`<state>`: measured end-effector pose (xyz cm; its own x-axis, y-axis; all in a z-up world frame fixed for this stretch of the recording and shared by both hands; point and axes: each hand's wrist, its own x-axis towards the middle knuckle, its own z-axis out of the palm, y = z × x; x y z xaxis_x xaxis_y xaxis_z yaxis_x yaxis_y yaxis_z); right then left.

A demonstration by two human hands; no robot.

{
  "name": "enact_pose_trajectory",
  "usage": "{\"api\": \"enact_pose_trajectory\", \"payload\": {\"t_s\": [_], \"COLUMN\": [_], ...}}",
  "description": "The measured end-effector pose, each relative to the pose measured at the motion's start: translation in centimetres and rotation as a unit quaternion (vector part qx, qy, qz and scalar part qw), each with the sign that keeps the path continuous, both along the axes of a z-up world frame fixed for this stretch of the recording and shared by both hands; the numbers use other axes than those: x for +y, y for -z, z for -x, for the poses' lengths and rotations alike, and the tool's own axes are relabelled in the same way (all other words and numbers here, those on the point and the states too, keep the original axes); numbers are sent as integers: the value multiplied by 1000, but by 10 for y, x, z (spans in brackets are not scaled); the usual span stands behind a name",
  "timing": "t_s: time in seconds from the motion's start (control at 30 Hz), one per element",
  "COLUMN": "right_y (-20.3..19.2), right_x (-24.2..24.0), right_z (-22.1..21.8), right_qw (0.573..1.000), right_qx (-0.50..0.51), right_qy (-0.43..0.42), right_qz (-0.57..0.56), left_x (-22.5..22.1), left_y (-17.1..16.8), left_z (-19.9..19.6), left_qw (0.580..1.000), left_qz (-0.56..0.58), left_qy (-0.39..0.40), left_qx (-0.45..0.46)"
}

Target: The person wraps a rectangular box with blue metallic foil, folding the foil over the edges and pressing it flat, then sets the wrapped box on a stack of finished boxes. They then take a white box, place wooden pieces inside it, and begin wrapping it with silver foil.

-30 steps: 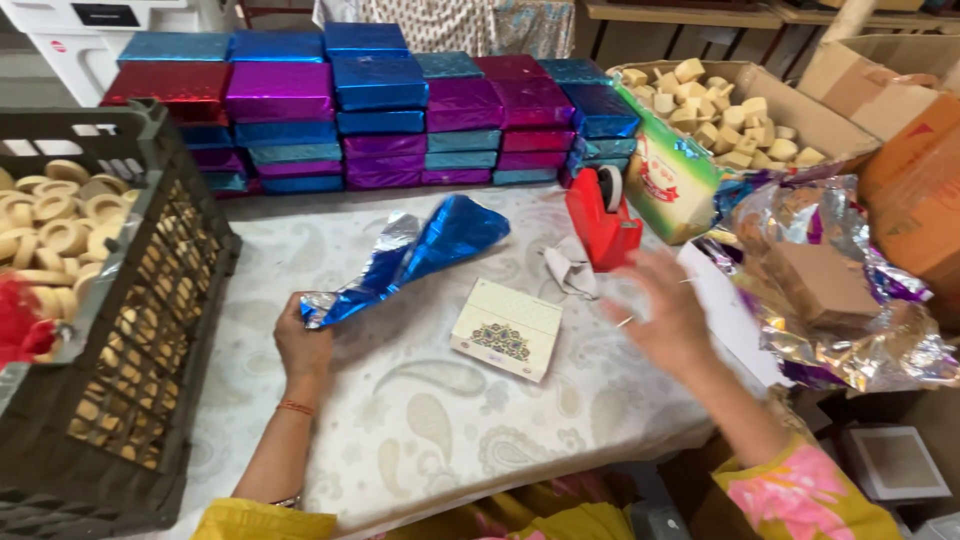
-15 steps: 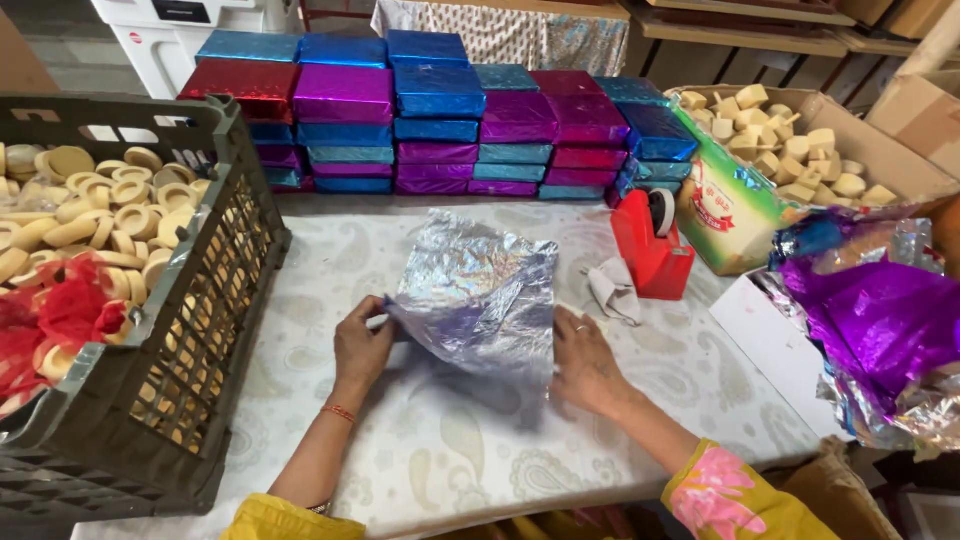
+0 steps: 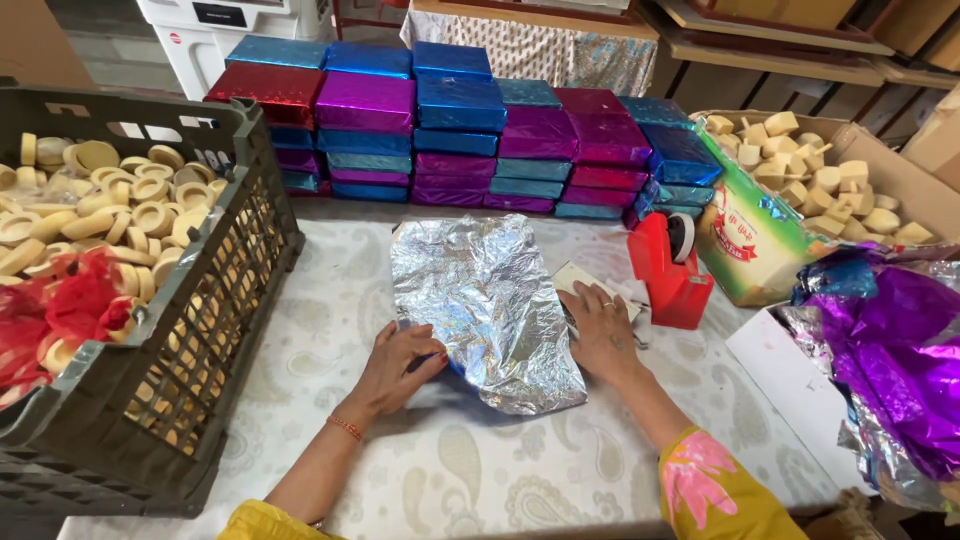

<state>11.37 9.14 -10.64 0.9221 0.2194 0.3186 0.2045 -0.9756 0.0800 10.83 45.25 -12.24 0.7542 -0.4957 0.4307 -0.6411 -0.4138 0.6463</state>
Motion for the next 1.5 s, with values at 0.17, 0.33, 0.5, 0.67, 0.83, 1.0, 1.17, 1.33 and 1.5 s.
{"api": "enact_pose_trajectory", "payload": {"t_s": [0.17,0.33,0.5,0.67,0.83,1.0,1.17,1.33,1.5], "right_y": [-3,-7,-5,0,-13,-18,-2,-27,-32], "right_x": [3,4,3,-3,-3,-11,-33,-27,-4], "right_z": [6,9,13,11,10,8,0,10,27], "right_qw": [1000,999,998,996,993,976,977,938,911], "right_qx": [-6,-5,-8,-2,20,90,10,-63,-242], "right_qy": [2,-7,-1,15,88,171,115,79,-50], "right_qz": [-17,-39,-66,-86,-72,-103,-176,-331,-331], "left_x": [-6,-20,-50,-80,-84,-77,-76,-76,-77], "left_y": [4,-17,-44,-9,9,23,24,23,20], "left_z": [1,7,1,-20,-25,-28,-30,-29,-26], "left_qw": [999,974,972,976,957,966,969,969,971], "left_qz": [-39,-139,-207,-203,-272,-250,-241,-242,-236], "left_qy": [-35,-128,-103,-73,-65,-41,-41,-43,-41], "left_qx": [-12,127,49,-23,-74,-43,-40,-32,-29]}}
